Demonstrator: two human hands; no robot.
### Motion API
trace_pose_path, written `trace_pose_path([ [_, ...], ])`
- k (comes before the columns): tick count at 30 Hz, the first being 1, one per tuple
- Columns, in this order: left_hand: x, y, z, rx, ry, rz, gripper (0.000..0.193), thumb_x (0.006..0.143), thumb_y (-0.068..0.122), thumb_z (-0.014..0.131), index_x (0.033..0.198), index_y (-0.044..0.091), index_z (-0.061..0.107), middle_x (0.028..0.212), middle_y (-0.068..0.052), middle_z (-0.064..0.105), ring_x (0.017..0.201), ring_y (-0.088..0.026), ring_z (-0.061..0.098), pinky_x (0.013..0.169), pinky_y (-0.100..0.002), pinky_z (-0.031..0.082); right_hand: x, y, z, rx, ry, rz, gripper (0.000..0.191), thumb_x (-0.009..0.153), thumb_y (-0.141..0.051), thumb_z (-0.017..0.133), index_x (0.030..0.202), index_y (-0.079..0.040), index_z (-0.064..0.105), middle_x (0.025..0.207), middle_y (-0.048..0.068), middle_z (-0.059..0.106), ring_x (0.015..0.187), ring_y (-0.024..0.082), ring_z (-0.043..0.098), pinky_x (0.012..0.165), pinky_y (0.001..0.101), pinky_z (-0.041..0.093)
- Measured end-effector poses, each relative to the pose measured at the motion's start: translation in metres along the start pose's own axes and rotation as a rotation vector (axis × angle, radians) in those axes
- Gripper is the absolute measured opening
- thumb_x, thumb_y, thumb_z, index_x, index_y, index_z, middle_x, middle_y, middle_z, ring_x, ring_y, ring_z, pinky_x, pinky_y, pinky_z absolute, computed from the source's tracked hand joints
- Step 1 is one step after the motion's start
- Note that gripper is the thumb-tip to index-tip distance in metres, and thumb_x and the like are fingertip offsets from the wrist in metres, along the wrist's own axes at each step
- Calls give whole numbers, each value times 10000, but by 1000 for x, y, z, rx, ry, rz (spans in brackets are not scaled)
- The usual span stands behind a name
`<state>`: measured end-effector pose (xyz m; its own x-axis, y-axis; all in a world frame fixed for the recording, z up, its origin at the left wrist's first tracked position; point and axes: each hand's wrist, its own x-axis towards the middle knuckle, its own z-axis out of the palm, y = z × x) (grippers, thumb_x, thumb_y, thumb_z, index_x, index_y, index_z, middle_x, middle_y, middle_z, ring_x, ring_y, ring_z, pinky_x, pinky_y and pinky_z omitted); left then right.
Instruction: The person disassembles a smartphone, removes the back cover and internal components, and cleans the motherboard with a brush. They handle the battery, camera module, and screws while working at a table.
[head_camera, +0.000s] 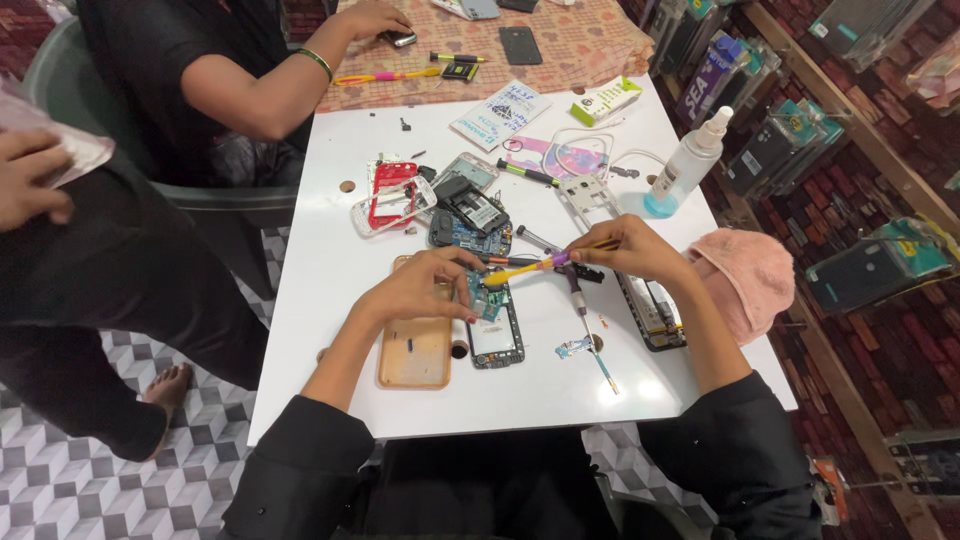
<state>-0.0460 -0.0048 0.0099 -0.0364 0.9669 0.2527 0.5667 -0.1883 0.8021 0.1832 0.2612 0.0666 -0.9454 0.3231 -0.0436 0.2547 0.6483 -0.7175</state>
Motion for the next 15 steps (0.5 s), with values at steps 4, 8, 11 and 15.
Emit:
trace_pose_path([
  [4,3,1,-1,13,38,-103,461,641,146,881,1079,125,739,1196,-29,727,1069,-165,688,904,-316,597,0,-2,0,-64,-89,25,244,862,-239,789,1055,-96,829,877,32,819,760,90,692,686,257,545],
  [8,5,4,0,90,69,-115,652,643,147,888,1265,158,695,1221,-34,700,1023,-186,687,901,-312,591,-1,-3,-2,-81,-60,38,242,864,-238,789,1065,-109,832,864,40,817,759,98,689,682,261,538],
  [11,7,4,1,102,84,-84,636,660,154,889,1267,147,697,1229,-43,693,1024,-184,685,903,-301,592,-2,-4,-3,-75,7,-1,235,868,-231,777,1063,-111,830,870,35,813,748,104,689,671,262,533],
  [15,8,3,3,88,95,-198,595,663,157,883,1237,140,723,1193,-35,718,937,-192,686,898,-292,606,-3,-5,-5,-73,-115,-62,225,839,-218,806,1021,-90,840,885,42,818,759,111,698,675,268,540],
])
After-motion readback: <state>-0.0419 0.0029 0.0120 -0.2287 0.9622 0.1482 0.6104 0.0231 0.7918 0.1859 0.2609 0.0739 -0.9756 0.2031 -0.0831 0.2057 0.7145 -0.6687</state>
